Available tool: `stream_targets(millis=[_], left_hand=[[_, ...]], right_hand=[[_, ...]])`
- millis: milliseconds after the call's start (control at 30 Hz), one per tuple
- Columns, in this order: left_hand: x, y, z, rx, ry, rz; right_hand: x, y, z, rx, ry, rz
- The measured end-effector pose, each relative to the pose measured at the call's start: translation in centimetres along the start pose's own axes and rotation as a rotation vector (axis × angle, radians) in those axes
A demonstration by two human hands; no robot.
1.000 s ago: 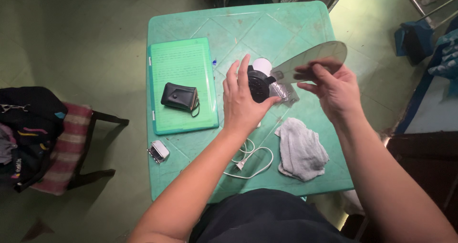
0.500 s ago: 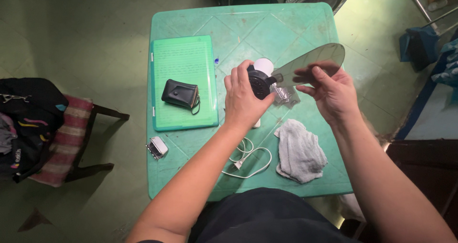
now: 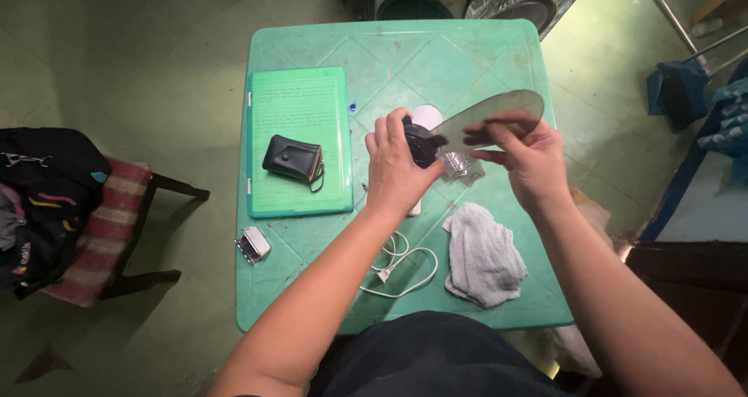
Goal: The person disassembles a small electric fan by removing the front grille and blades, then wipes the fan body and blades with a cloth. The person reattaches the blades and grille to the fan body.
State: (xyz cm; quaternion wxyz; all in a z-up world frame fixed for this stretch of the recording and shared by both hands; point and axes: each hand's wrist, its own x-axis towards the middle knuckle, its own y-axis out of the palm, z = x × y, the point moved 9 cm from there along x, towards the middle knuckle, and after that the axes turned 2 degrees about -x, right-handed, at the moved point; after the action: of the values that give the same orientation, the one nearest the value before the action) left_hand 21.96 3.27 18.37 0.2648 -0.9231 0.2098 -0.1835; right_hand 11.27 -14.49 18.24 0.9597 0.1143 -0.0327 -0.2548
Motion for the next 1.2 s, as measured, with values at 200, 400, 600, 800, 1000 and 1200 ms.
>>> stream_targets(millis=[200, 400, 600, 800, 1000, 1200], left_hand=[[-0.2, 0.1, 0.2, -0.009, -0.019, 0.011], [-0.3, 0.4, 0.1, -0.012, 0.002, -0.005], [-0.1, 0.5, 0.2, 0.000, 0.002, -0.027], [-0.3, 0.3, 0.3, -0.017, -0.010, -0.030], [-0.2, 0.0, 0.0, 0.003, 0.006, -0.021], [-0.4, -0.8, -0.2, 0.036, 0.041, 0.039]], right_hand=[[-0.2, 0.6, 0.8, -0.105, -0.036, 0.009], [0.0, 0.8, 1.2, -0.140, -0.062, 0.028], [-0.5, 1.0, 1.2, -0.144, -0.103, -0.026], [-0.4, 1.4, 1.4, -0.158, -0.114, -0.013], [-0.4, 1.3, 0.9, -0.146, -0.111, -0.010], [-0.8, 1.0, 1.1, -0.162, -0.047, 0.030]])
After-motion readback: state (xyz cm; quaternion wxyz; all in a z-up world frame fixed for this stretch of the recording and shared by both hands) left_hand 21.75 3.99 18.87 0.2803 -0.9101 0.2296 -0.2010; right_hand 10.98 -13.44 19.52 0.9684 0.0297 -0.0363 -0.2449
